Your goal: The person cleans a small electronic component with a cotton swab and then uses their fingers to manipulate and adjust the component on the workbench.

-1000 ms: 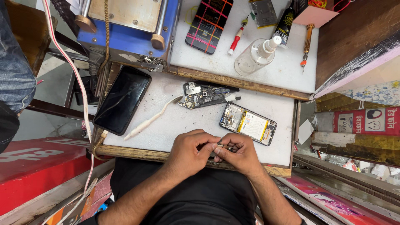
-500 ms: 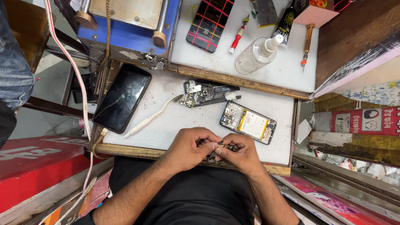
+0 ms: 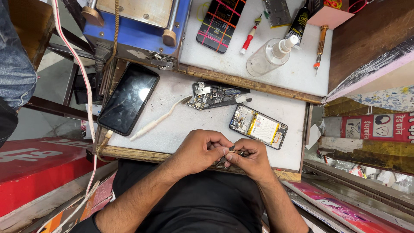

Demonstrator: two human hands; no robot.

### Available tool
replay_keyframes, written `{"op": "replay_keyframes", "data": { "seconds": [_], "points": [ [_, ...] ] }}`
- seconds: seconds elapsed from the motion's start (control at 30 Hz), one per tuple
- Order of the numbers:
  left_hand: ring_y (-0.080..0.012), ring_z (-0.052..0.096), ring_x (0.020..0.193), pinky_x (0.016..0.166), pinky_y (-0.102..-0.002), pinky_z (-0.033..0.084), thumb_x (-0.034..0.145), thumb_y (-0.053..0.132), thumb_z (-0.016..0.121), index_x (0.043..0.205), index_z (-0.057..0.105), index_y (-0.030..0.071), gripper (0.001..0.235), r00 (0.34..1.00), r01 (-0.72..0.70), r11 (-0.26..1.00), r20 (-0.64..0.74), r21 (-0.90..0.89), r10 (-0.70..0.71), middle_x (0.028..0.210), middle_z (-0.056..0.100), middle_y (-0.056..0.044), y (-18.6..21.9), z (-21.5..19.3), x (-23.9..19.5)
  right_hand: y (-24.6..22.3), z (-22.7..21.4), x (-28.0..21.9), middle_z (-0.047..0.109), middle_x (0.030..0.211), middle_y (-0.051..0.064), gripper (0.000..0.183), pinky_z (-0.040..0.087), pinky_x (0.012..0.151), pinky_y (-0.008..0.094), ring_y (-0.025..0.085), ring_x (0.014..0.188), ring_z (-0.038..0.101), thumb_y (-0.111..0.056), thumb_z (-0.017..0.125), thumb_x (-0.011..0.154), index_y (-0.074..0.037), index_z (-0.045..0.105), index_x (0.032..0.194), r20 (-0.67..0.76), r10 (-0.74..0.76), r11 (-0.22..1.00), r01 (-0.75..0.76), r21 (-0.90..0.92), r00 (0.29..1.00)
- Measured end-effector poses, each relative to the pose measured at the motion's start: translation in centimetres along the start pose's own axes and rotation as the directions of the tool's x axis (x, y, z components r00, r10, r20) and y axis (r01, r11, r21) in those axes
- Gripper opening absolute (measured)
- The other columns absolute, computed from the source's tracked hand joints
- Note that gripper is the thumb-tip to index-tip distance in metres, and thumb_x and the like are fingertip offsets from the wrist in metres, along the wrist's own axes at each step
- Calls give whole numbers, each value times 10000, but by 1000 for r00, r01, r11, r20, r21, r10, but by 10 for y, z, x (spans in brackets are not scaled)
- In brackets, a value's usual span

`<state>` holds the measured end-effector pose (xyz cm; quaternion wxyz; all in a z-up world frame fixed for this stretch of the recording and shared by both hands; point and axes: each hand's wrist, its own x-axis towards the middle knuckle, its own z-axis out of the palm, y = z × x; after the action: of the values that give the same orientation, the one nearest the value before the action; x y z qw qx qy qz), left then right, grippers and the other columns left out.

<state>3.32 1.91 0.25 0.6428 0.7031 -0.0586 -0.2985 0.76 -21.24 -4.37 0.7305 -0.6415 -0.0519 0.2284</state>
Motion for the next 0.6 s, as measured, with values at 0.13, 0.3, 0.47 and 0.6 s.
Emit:
{"op": "replay_keyframes", "data": {
  "seconds": [0.13, 0.3, 0.47, 0.6],
  "points": [
    [-32, 619, 614, 582, -214, 535, 918, 118, 711, 1096, 785, 67, 199, 1000, 19, 1000, -9, 19, -18, 725, 726, 1, 4, 0, 0, 1, -1, -1, 773, 859, 156, 137, 645, 671, 294, 166, 755, 754, -47, 771, 908, 57, 708, 973, -2, -1, 1000, 1, -8, 1000],
    [-36, 632, 601, 555, -206, 532, 916, 122, 705, 1095, 782, 71, 201, 998, 60, 998, -11, 2, -60, 730, 732, -4, 10, -1, -1, 2, 0, -1, 773, 856, 151, 133, 651, 673, 298, 167, 755, 758, -46, 770, 908, 56, 707, 964, -17, 2, 1000, -3, -28, 1000],
    [-49, 677, 622, 569, -208, 573, 924, 97, 684, 1086, 770, 38, 192, 997, 76, 996, 4, -49, -76, 732, 734, -27, 12, 0, 0, 2, 1, 0, 775, 854, 153, 131, 652, 674, 293, 166, 760, 761, -44, 772, 907, 58, 713, 964, -18, -2, 999, 2, -32, 1000],
    [-60, 673, 629, 580, -214, 576, 927, 79, 681, 1090, 765, 21, 192, 996, 84, 995, 6, -51, -83, 721, 718, -35, 11, 1, 0, 2, 0, -1, 774, 856, 151, 137, 656, 677, 288, 167, 761, 763, -50, 776, 904, 57, 716, 963, -26, -3, 999, 2, -47, 1000]
  ]
}}
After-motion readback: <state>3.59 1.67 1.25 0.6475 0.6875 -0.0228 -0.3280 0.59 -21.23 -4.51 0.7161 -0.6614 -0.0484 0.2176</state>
